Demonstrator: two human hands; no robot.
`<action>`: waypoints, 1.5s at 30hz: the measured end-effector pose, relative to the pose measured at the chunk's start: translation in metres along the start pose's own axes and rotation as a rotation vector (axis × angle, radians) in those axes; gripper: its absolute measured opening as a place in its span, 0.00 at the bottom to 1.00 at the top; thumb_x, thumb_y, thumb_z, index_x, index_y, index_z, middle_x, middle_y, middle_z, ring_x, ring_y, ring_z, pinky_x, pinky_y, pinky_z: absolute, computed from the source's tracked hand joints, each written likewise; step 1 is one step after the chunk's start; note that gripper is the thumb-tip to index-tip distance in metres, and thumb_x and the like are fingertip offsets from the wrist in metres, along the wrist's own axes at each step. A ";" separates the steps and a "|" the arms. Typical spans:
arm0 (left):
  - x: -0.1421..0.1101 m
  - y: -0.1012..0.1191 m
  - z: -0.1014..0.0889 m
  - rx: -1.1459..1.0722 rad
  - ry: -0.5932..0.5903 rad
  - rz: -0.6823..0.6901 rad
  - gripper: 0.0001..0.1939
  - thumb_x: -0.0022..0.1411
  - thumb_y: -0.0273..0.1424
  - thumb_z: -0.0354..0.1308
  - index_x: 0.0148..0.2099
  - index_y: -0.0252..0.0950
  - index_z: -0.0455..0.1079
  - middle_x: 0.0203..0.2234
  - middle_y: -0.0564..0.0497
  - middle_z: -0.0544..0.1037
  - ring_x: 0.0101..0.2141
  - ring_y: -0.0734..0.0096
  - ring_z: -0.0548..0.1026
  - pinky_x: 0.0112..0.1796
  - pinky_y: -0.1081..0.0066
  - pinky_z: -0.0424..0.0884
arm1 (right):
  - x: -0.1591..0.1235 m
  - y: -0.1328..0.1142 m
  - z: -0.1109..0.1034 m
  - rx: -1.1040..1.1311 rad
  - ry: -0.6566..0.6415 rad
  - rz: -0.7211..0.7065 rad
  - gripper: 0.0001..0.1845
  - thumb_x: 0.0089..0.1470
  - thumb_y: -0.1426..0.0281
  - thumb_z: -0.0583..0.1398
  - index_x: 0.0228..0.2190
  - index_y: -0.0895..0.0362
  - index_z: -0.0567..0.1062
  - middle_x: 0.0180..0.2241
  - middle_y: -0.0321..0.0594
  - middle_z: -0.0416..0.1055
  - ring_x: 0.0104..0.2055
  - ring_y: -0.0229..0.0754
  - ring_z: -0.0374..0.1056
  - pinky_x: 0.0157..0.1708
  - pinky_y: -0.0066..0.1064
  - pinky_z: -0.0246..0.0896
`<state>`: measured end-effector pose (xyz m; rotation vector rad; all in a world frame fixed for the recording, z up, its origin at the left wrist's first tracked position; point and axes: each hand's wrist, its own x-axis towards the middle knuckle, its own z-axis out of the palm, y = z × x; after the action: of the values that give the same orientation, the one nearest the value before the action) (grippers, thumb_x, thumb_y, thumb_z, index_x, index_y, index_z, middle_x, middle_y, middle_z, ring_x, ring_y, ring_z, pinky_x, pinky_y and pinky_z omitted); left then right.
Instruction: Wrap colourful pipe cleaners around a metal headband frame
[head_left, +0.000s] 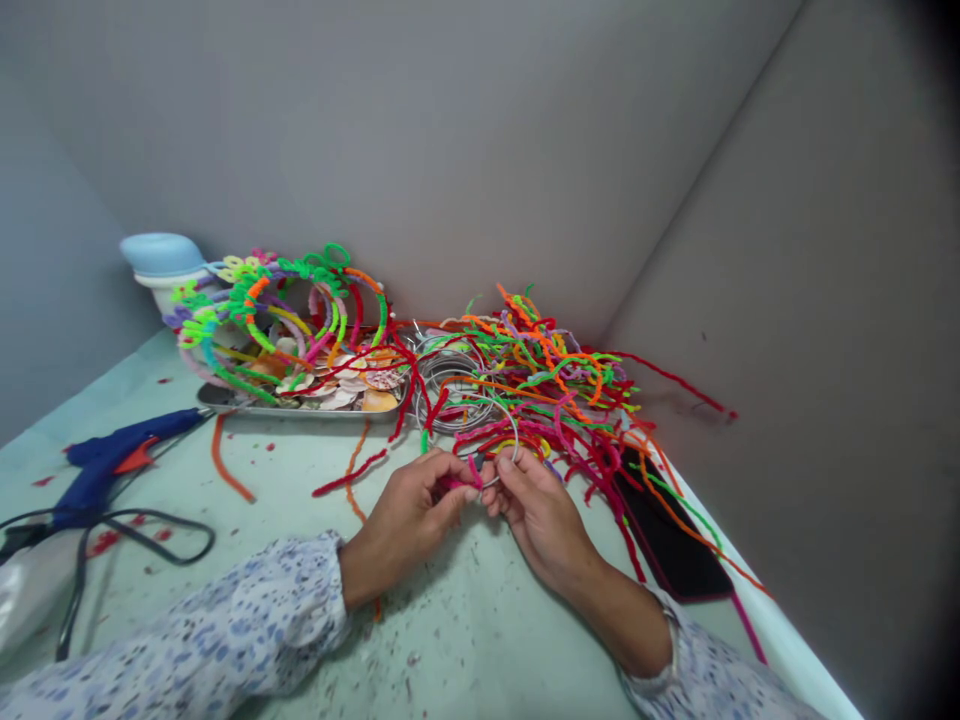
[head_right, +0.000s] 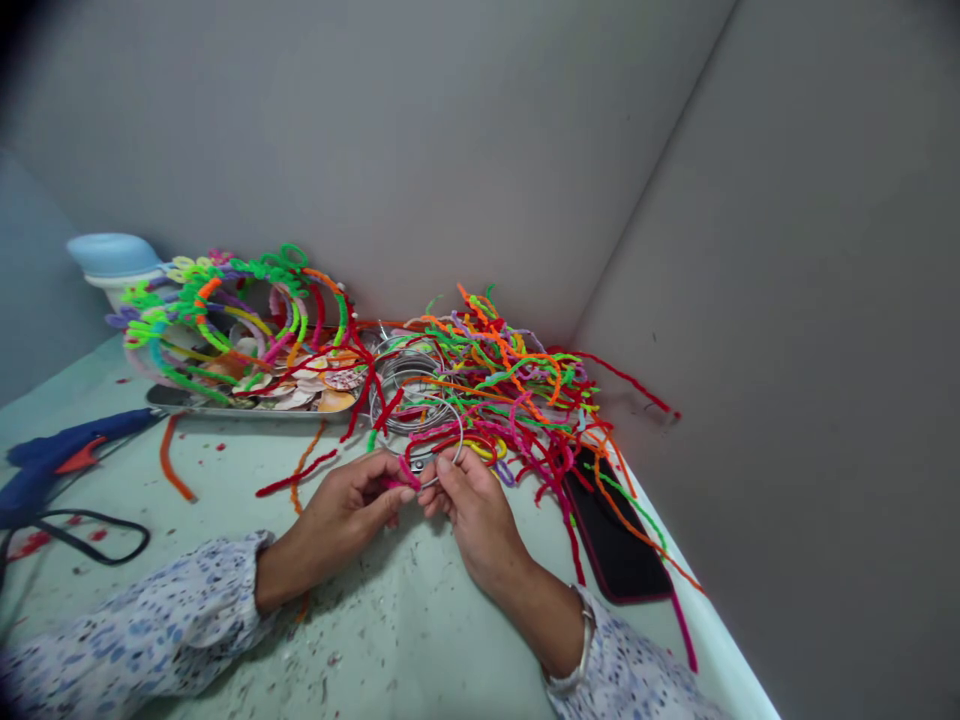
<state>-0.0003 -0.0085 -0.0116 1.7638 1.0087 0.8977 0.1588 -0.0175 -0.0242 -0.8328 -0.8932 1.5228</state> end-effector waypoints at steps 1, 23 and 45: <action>0.000 0.001 0.000 0.018 -0.004 0.009 0.05 0.62 0.27 0.52 0.36 0.35 0.69 0.29 0.53 0.72 0.27 0.76 0.68 0.29 0.75 0.64 | 0.000 0.000 0.000 -0.013 -0.007 -0.005 0.10 0.55 0.62 0.60 0.30 0.56 0.70 0.28 0.35 0.71 0.25 0.32 0.64 0.26 0.23 0.59; 0.002 0.003 -0.005 0.102 0.027 0.031 0.09 0.63 0.30 0.52 0.32 0.34 0.71 0.25 0.54 0.68 0.28 0.73 0.67 0.31 0.73 0.63 | 0.000 0.010 -0.008 -0.208 0.072 0.015 0.13 0.57 0.59 0.57 0.29 0.56 0.69 0.21 0.31 0.66 0.20 0.30 0.58 0.20 0.22 0.52; 0.002 0.008 -0.001 -0.144 0.023 -0.028 0.07 0.62 0.27 0.51 0.34 0.33 0.70 0.26 0.54 0.71 0.23 0.79 0.68 0.26 0.77 0.66 | 0.000 0.008 -0.005 -0.210 0.093 0.052 0.17 0.54 0.56 0.59 0.25 0.58 0.70 0.20 0.33 0.68 0.18 0.31 0.60 0.19 0.23 0.53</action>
<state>0.0019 -0.0090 -0.0034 1.6187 0.9568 0.9512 0.1601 -0.0177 -0.0333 -1.0775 -0.9805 1.4383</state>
